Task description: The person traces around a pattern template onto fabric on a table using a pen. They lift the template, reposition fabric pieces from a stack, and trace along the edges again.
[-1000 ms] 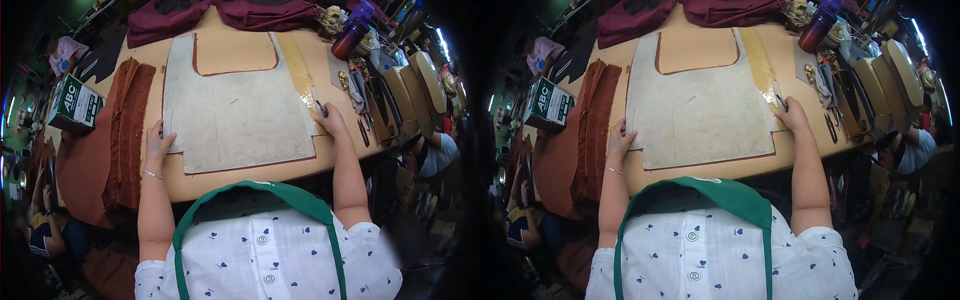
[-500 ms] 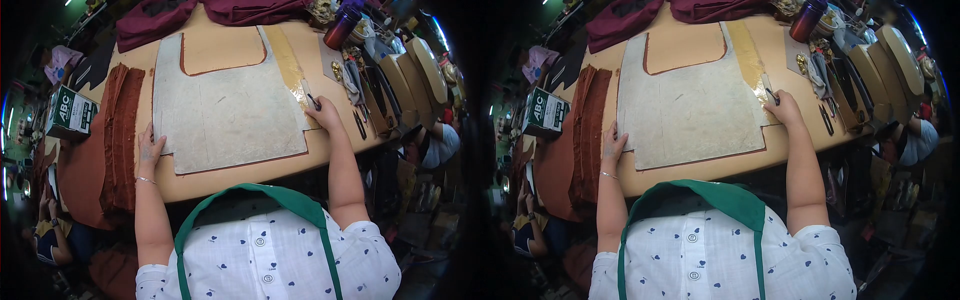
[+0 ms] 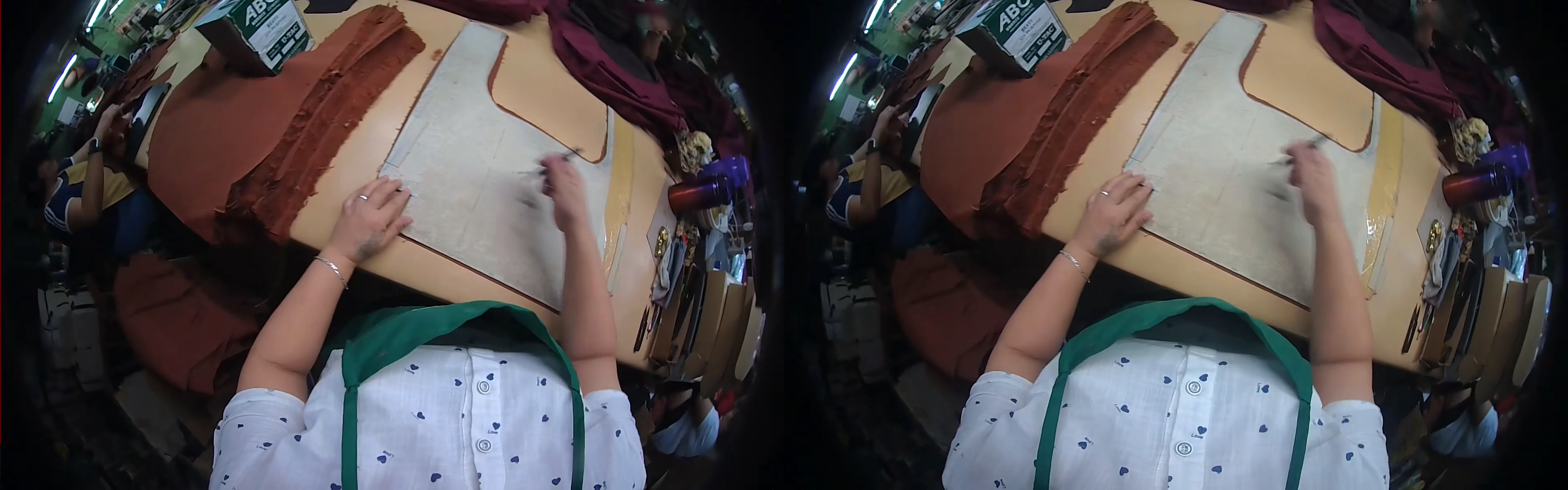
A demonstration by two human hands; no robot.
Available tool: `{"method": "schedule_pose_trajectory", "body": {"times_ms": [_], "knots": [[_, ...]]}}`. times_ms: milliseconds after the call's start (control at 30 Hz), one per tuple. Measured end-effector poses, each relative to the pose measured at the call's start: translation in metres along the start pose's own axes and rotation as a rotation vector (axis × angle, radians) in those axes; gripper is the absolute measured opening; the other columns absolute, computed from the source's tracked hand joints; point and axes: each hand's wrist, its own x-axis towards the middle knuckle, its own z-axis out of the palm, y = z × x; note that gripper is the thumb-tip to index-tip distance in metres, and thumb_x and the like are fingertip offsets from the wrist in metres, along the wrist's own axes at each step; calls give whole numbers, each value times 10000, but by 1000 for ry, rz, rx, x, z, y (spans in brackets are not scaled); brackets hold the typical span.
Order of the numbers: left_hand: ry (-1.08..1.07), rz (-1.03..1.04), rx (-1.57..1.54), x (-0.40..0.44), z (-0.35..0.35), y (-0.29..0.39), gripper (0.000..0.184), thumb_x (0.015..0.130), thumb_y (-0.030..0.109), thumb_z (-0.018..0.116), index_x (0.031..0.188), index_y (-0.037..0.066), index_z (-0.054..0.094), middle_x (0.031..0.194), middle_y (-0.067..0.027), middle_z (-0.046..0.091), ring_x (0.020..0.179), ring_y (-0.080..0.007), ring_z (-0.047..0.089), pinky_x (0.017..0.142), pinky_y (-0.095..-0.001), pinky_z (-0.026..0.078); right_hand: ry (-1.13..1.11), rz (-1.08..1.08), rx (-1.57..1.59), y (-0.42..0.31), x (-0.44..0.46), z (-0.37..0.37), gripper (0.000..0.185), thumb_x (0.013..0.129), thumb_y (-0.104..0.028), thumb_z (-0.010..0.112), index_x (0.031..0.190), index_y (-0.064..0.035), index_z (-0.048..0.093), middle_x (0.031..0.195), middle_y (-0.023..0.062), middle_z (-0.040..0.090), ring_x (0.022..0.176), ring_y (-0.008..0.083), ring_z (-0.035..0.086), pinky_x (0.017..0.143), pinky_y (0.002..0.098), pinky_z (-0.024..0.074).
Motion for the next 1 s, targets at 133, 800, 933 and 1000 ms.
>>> {"method": "schedule_pose_trajectory", "body": {"times_ms": [133, 800, 933, 1000], "knots": [[8, -23, 60, -3, -3, 3, 377, 790, 339, 554, 1075, 93, 564, 1124, -59, 527, 1104, -223, 463, 893, -419, 355, -435, 99, 77, -25, 25, 124, 195, 879, -250, 512, 904, -57, 528, 767, -10, 513, 683, 88, 516, 645, 213, 446], [-210, -123, -62, 21, -12, -6, 434, 720, 385, 596, 1097, 180, 531, 1183, -27, 458, 975, -185, 429, 753, -371, 361, -429, -194, -441, -26, 59, 195, 233, 821, -224, 594, 880, -3, 548, 743, 105, 598, 686, 158, 552, 637, 309, 450], [-271, -90, -46, 33, -18, -9, 445, 698, 363, 619, 1083, 161, 524, 1178, -46, 466, 904, -192, 455, 676, -335, 390, -416, -152, -313, -14, 115, 183, 265, 829, -217, 585, 977, 2, 562, 842, 85, 622, 747, 147, 561, 687, 289, 456], [-262, -84, -78, 34, -18, -10, 440, 697, 356, 620, 1076, 154, 523, 1166, -56, 473, 883, -196, 461, 674, -334, 397, -350, 77, -285, -37, 132, 180, 274, 834, -218, 584, 1007, -7, 565, 871, 63, 620, 785, 131, 560, 711, 267, 448]]}}
